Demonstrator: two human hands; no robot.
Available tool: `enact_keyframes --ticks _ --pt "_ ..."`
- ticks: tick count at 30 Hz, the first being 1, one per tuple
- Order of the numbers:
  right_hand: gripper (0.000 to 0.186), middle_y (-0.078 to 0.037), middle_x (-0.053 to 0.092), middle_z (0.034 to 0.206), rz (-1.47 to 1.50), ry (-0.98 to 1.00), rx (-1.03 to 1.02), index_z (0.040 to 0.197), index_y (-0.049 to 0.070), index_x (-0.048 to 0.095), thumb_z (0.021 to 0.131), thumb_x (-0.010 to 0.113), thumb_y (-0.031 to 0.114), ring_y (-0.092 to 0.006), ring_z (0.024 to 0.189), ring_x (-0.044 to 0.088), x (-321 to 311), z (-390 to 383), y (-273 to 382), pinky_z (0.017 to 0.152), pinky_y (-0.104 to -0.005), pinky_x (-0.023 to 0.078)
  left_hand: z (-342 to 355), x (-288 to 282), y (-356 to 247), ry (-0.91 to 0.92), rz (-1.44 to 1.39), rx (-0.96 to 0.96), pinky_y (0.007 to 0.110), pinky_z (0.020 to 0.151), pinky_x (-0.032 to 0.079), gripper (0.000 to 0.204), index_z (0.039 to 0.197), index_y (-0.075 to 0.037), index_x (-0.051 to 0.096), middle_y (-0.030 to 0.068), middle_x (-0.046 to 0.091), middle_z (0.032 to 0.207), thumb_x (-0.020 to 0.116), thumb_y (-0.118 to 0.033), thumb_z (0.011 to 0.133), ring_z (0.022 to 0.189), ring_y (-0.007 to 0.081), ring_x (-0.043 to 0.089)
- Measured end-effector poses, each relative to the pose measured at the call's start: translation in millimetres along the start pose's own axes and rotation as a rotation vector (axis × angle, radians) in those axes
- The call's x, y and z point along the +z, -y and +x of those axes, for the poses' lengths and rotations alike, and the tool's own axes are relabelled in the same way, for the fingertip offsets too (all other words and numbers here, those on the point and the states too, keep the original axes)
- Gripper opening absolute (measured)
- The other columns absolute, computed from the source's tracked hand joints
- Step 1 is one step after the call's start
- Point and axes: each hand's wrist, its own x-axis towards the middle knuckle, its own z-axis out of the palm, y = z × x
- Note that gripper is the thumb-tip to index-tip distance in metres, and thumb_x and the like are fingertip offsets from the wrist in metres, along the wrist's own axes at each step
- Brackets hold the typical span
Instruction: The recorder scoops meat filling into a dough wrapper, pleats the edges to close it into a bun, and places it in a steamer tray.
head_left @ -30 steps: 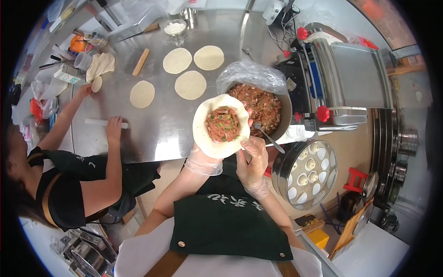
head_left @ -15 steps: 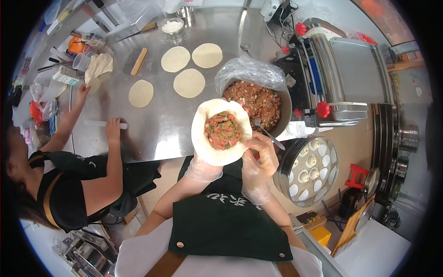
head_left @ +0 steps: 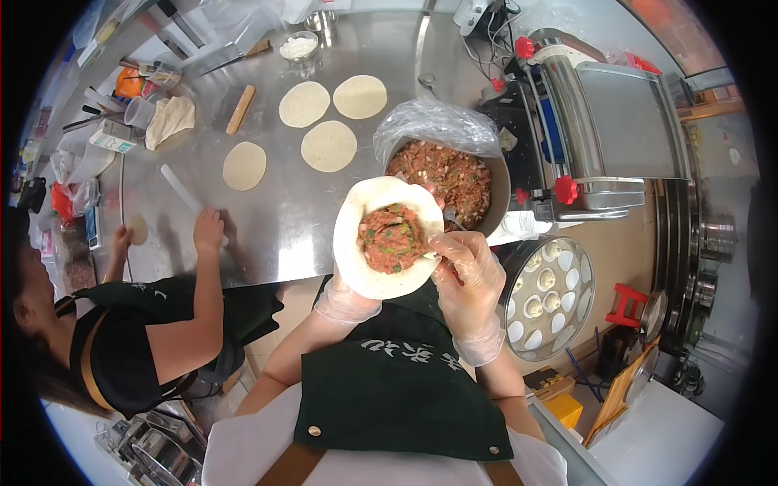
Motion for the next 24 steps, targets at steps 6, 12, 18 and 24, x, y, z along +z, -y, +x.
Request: enact_keyframes --ticks 6,12,18,24 --pt "0.030 -0.011 0.069 0.097 0.062 -0.066 0.175 0.097 0.005 0.071 0.071 0.070 -0.010 -0.0251 0.077 0.070 3.8 -6.7 -8.2 0.064 -0.0315 0.054 4.1 -17.7 -22.9 0.121 -0.138 -0.262 0.042 0.111 0.040 0.093 0.147 -0.005 0.033 0.0142 0.045 0.145 0.042 -0.076 0.087 0.134 0.0259 0.046" --pt "0.028 -0.011 0.071 0.096 0.041 -0.006 0.102 0.095 0.004 0.069 0.071 0.070 -0.009 -0.0260 0.079 0.071 4.0 -1.1 -3.8 0.066 -0.0323 0.056 -7.0 -13.8 -26.8 -0.098 0.193 -0.389 0.035 0.097 0.051 0.067 0.140 -0.003 0.045 0.0084 0.060 0.125 0.077 -0.028 0.087 0.113 0.0173 0.060" --pt "0.035 -0.011 0.070 0.097 0.037 0.012 -0.059 0.103 0.003 0.066 0.071 0.067 -0.011 -0.0288 0.077 0.069 0.3 2.3 -3.9 0.065 -0.0362 0.055 -5.4 -2.3 -29.7 -0.188 0.149 -0.349 0.030 0.082 0.055 0.058 0.131 -0.002 0.052 0.0069 0.066 0.111 0.078 -0.005 0.079 0.092 0.0146 0.065" --pt "0.037 -0.012 0.067 0.098 -0.043 0.118 0.079 0.104 0.004 0.065 0.070 0.067 -0.011 -0.0276 0.080 0.068 -6.4 12.8 5.7 0.063 -0.0357 0.054 -4.7 3.2 -36.6 -0.139 0.225 -0.315 0.033 0.091 0.054 0.058 0.132 -0.002 0.051 0.0081 0.065 0.116 0.077 -0.004 0.080 0.104 0.0167 0.064"
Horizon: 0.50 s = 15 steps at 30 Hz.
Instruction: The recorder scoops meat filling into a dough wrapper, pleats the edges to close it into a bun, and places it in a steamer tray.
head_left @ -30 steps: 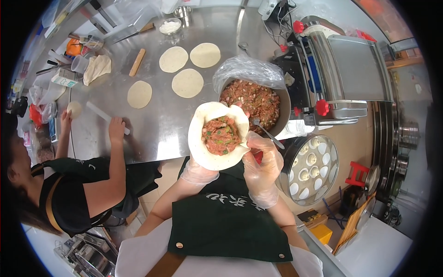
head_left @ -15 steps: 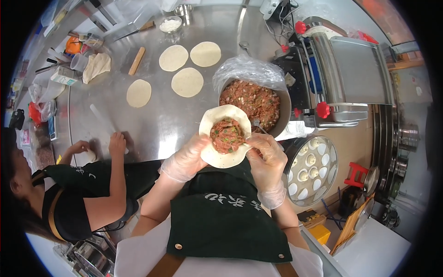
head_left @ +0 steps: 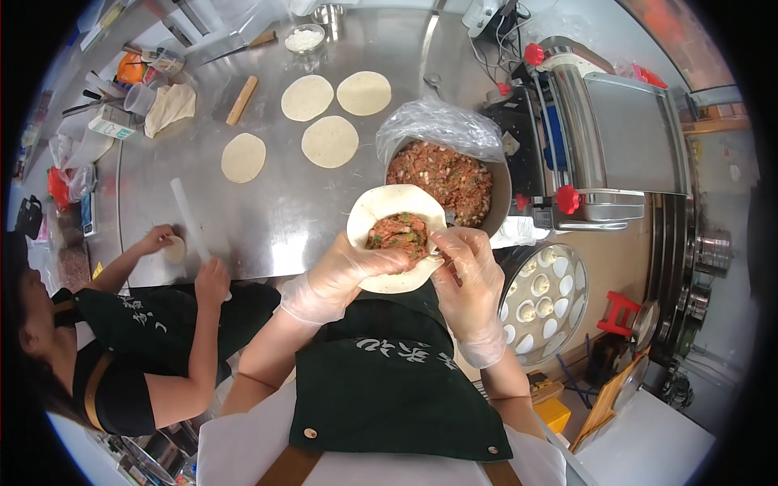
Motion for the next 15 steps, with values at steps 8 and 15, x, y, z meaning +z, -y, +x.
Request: enact_keyframes --ticks 8,15 --pt "0.041 -0.013 0.068 0.106 0.061 -0.053 -0.208 0.109 0.004 0.064 0.071 0.067 -0.011 -0.0278 0.083 0.069 5.0 -8.4 -14.4 0.065 -0.0347 0.056 4.0 1.1 0.8 -0.063 -0.052 -0.085 0.033 0.094 0.052 0.052 0.130 -0.003 0.054 0.0073 0.065 0.117 0.075 -0.004 0.082 0.108 0.0171 0.063" --pt "0.045 -0.013 0.068 0.105 -0.015 0.031 -0.067 0.112 0.003 0.063 0.070 0.069 -0.010 -0.0281 0.087 0.070 -3.1 1.1 -5.7 0.067 -0.0352 0.056 5.2 2.1 -0.9 -0.057 -0.008 -0.063 0.033 0.093 0.052 0.051 0.129 -0.003 0.055 0.0068 0.066 0.116 0.074 -0.002 0.082 0.106 0.0166 0.064"
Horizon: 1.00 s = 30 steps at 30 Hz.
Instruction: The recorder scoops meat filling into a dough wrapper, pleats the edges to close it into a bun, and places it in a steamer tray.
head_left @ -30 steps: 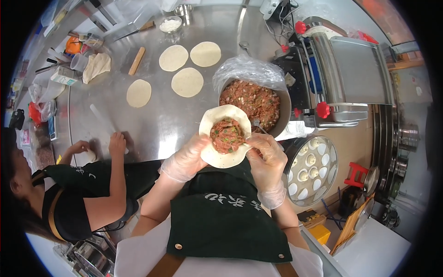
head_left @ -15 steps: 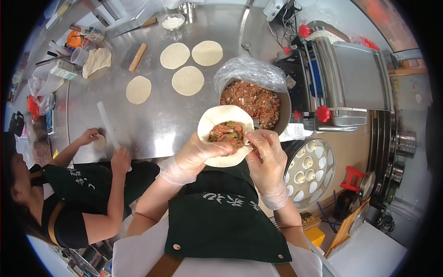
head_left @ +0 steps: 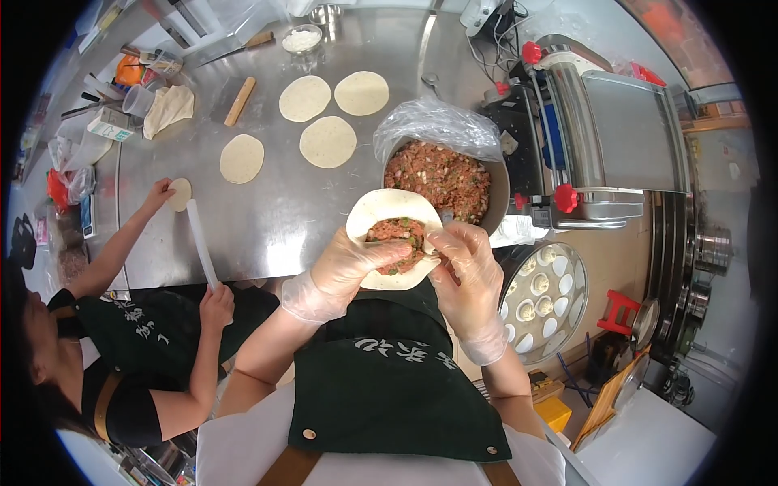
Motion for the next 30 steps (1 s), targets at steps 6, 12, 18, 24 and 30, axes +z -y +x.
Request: enact_keyframes --ticks 6,12,18,24,30 --pt "0.043 -0.013 0.066 0.105 0.118 -0.021 -0.114 0.111 0.002 0.062 0.071 0.070 -0.011 -0.0267 0.079 0.069 5.7 -9.4 -13.6 0.065 -0.0341 0.056 1.4 -3.9 -3.2 0.033 0.087 -0.059 0.033 0.093 0.053 0.050 0.128 -0.003 0.056 0.0077 0.066 0.116 0.074 -0.002 0.082 0.106 0.0167 0.064" --pt "0.038 -0.012 0.068 0.097 0.225 -0.114 0.321 0.110 0.002 0.062 0.074 0.068 -0.012 -0.0225 0.073 0.068 14.2 -15.8 -1.5 0.061 -0.0307 0.054 0.5 -3.5 -3.4 0.060 0.052 -0.059 0.033 0.091 0.053 0.049 0.128 -0.002 0.056 0.0084 0.066 0.116 0.075 -0.004 0.083 0.105 0.0170 0.065" --pt "0.035 -0.009 0.069 0.098 0.183 -0.052 -0.005 0.109 0.002 0.065 0.077 0.067 -0.011 -0.0176 0.070 0.067 11.7 -23.1 -13.9 0.060 -0.0304 0.053 0.4 -3.5 1.2 0.045 0.059 -0.077 0.032 0.090 0.054 0.048 0.126 -0.002 0.057 0.0076 0.067 0.115 0.076 -0.004 0.082 0.104 0.0157 0.065" --pt "0.024 -0.007 0.069 0.097 0.649 -0.065 0.557 0.106 -0.004 0.066 0.083 0.069 -0.009 -0.0118 0.080 0.065 9.2 -19.2 -1.4 0.067 -0.0252 0.055 -0.6 1.9 -0.4 0.059 0.104 -0.065 0.031 0.089 0.054 0.047 0.124 -0.003 0.059 0.0064 0.068 0.113 0.077 -0.004 0.082 0.102 0.0146 0.065" --pt "0.025 -0.009 0.070 0.093 0.292 0.033 0.148 0.107 -0.001 0.066 0.083 0.071 -0.007 -0.0127 0.074 0.066 -0.5 -19.4 -8.2 0.064 -0.0275 0.055 -0.6 6.3 -7.9 0.121 0.201 -0.072 0.030 0.089 0.052 0.046 0.125 -0.002 0.058 0.0049 0.067 0.112 0.077 -0.009 0.083 0.103 0.0136 0.064"
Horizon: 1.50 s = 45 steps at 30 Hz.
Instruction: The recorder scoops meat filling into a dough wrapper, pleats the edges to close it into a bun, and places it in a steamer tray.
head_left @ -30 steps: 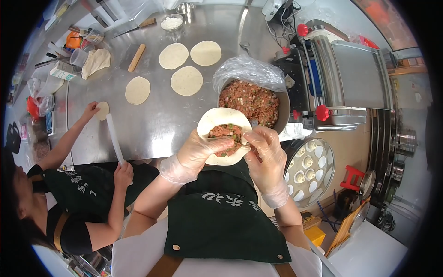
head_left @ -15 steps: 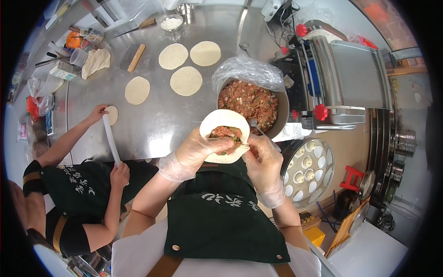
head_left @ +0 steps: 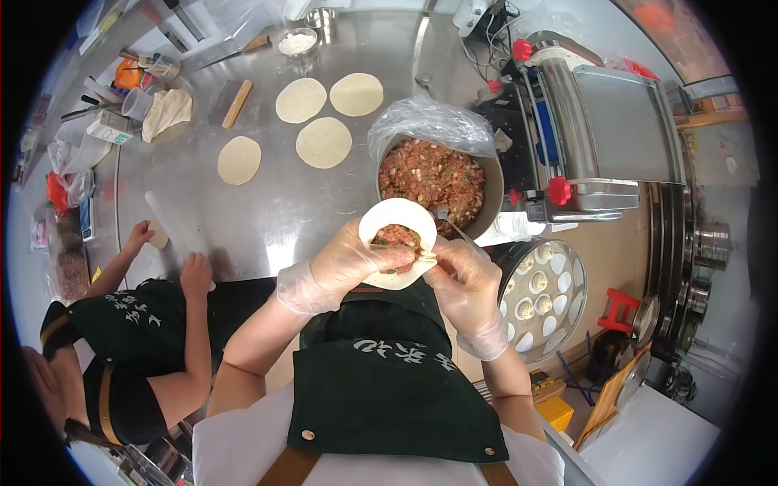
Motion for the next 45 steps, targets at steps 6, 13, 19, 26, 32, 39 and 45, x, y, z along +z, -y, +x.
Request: enact_keyframes --ticks 6,13,19,26,32,39,45 --pt "0.033 -0.011 0.069 0.089 -0.162 -0.110 -0.213 0.108 0.003 0.067 0.077 0.072 -0.006 -0.0205 0.064 0.068 5.8 -1.8 -5.9 0.057 -0.0311 0.053 1.4 -2.9 -2.4 0.041 0.015 0.015 0.029 0.089 0.051 0.043 0.125 -0.002 0.059 0.0038 0.067 0.111 0.074 -0.015 0.087 0.100 0.0121 0.063" --pt "0.030 -0.014 0.069 0.085 0.077 -0.083 0.160 0.101 0.001 0.066 0.073 0.072 -0.010 -0.0247 0.069 0.069 5.3 -0.7 -2.5 0.062 -0.0307 0.053 0.6 -2.4 -6.6 0.064 0.182 -0.030 0.029 0.089 0.051 0.037 0.128 -0.002 0.058 0.0038 0.065 0.112 0.065 -0.008 0.092 0.102 0.0107 0.062" --pt "0.030 -0.013 0.070 0.084 -0.288 -0.094 -0.296 0.103 0.001 0.066 0.075 0.073 -0.009 -0.0220 0.070 0.070 5.2 0.0 -4.1 0.062 -0.0313 0.054 3.3 4.6 -13.4 0.082 0.112 0.009 0.029 0.092 0.049 0.039 0.129 -0.003 0.058 0.0012 0.065 0.112 0.067 -0.017 0.093 0.101 0.0097 0.061" --pt "0.034 -0.012 0.069 0.082 0.009 -0.088 0.094 0.107 0.002 0.066 0.075 0.074 -0.008 -0.0210 0.067 0.070 8.7 2.5 -0.2 0.060 -0.0317 0.054 5.4 -0.8 -11.3 0.087 0.346 -0.043 0.027 0.089 0.049 0.035 0.132 -0.004 0.057 0.0028 0.063 0.114 0.060 -0.012 0.098 0.103 0.0081 0.058" --pt "0.032 -0.013 0.067 0.081 -0.273 -0.074 -0.300 0.106 0.001 0.064 0.076 0.072 -0.005 -0.0293 0.062 0.067 4.3 3.8 -6.7 0.054 -0.0343 0.053 6.7 1.4 -20.3 0.152 0.308 0.089 0.027 0.089 0.049 0.035 0.132 -0.005 0.057 0.0036 0.063 0.112 0.059 -0.010 0.097 0.101 0.0095 0.059" --pt "0.023 -0.013 0.067 0.079 0.033 -0.115 0.052 0.097 0.001 0.062 0.077 0.073 -0.004 -0.0265 0.058 0.066 10.4 7.0 0.5 0.052 -0.0344 0.050 13.4 -9.5 -12.2 0.160 0.431 0.043 0.029 0.089 0.049 0.038 0.134 -0.005 0.055 0.0053 0.062 0.113 0.058 -0.010 0.096 0.102 0.0132 0.060" --pt "0.019 -0.013 0.069 0.079 -0.134 -0.065 -0.141 0.094 0.001 0.063 0.079 0.073 -0.004 -0.0223 0.059 0.067 2.7 8.9 -5.1 0.053 -0.0307 0.050 13.6 -7.0 -29.7 0.266 0.419 -0.071 0.030 0.102 0.043 0.052 0.145 -0.004 0.044 0.0077 0.057 0.129 0.061 -0.008 0.095 0.119 0.0158 0.054"
